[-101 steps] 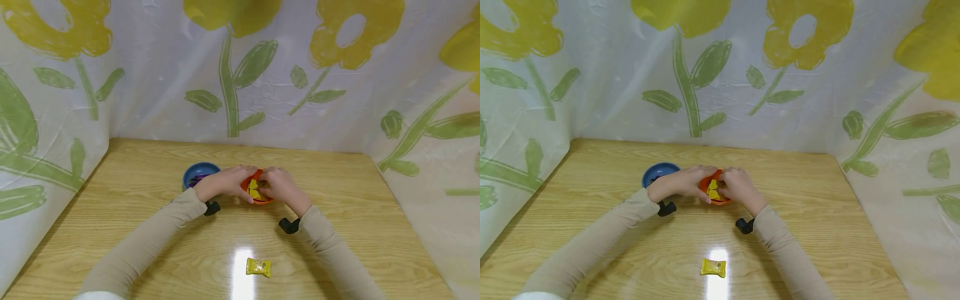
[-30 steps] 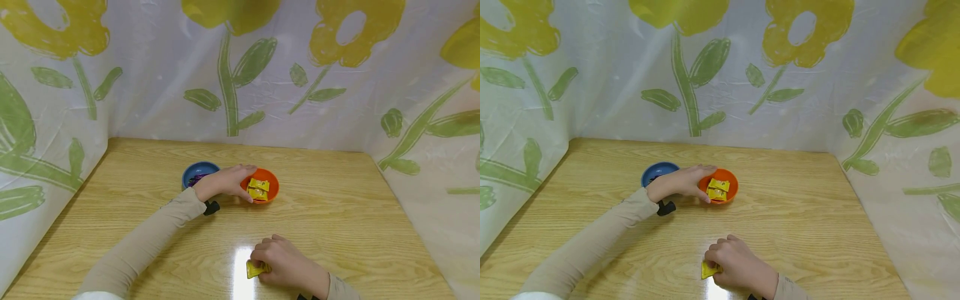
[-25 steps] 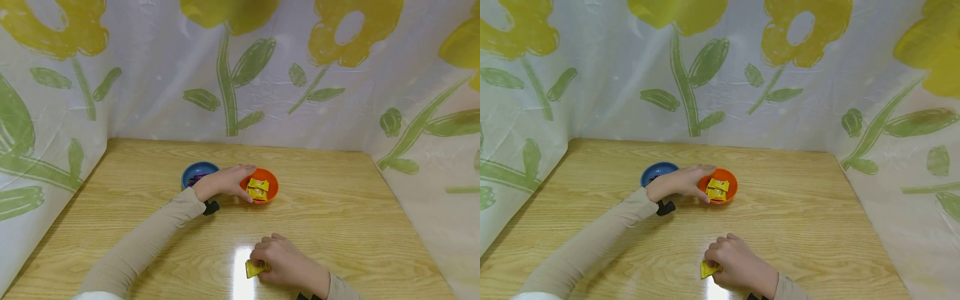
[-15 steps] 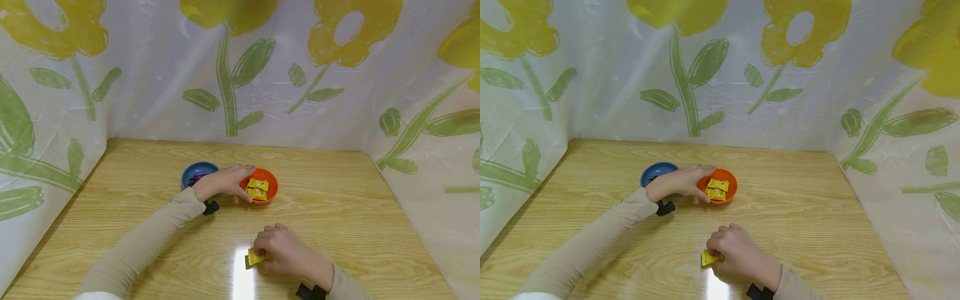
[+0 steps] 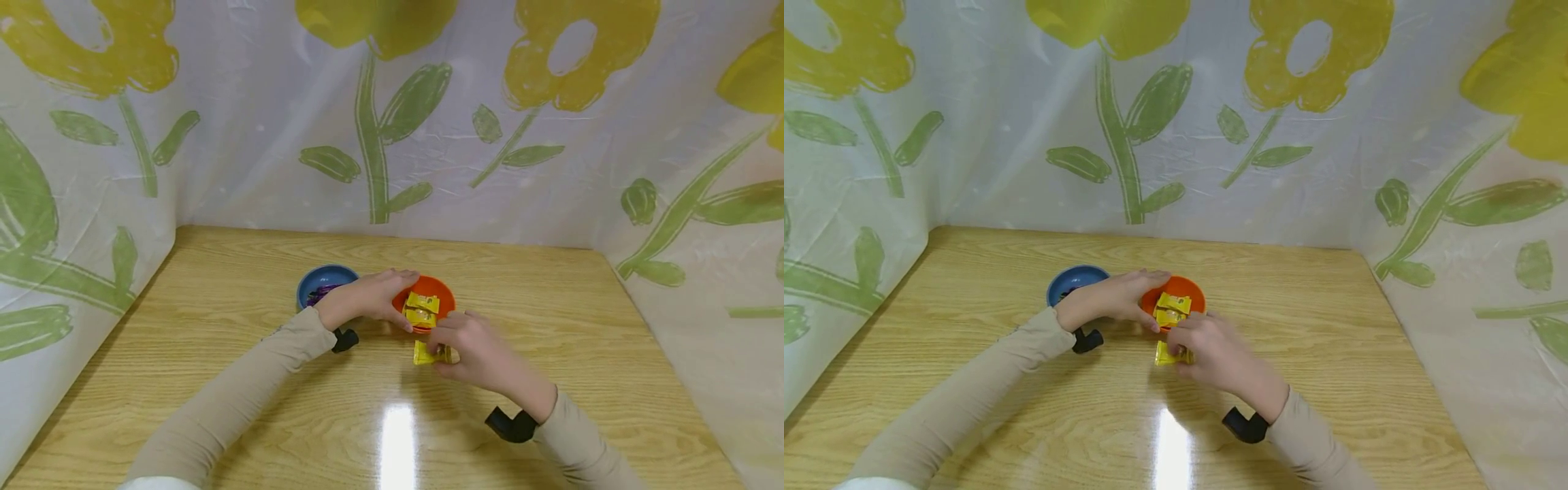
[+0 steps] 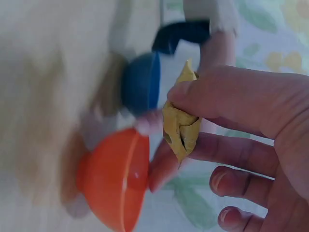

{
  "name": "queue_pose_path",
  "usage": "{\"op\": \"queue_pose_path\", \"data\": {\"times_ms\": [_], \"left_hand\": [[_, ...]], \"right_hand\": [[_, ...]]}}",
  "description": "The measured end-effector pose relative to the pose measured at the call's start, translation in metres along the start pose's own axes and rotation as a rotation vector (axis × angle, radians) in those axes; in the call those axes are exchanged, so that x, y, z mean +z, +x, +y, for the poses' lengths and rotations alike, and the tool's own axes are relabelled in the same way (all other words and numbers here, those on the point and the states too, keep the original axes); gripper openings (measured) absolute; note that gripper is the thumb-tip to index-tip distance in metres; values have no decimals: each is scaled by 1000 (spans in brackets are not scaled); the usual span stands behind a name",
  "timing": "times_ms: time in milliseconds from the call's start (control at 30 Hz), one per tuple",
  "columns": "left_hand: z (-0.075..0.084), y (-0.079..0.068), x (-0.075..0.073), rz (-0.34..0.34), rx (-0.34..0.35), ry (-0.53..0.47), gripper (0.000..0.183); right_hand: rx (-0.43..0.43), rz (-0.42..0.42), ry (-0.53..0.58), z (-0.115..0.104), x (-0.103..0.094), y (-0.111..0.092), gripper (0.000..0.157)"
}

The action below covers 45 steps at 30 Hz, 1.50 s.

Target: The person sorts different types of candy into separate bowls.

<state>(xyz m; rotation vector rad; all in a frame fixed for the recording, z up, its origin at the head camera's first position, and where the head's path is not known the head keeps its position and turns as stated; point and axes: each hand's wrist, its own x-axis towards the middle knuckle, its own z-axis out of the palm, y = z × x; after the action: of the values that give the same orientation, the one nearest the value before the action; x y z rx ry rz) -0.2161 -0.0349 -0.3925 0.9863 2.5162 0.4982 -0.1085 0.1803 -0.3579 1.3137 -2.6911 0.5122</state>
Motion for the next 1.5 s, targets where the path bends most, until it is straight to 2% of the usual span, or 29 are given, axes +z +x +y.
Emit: {"op": "queue_pose_path", "data": {"times_ms": [233,400,533,667,933,1200,1500], "left_hand": [[1,-1,0,4,15,3,104],[1,-2,-1,-5,20,14,105],[2,-2,0,-4,24,23,104],[3,-2,1,5,31,28,104],[6,-2,2,-4,21,22,103],[6,-4,1,-18,22,19,104],[6,-4,0,-48,52,33,100]], "right_hand": [[57,51,9,36,-3,26,23],[180,15,34,60,10,37,20],[231,-14,32,70,25,39,16],[220,3,19,74,36,38,14],[191,28,10,74,44,32,9],[159,26,34,75,45,31,7],[154,40,44,73,39,33,7]]}}
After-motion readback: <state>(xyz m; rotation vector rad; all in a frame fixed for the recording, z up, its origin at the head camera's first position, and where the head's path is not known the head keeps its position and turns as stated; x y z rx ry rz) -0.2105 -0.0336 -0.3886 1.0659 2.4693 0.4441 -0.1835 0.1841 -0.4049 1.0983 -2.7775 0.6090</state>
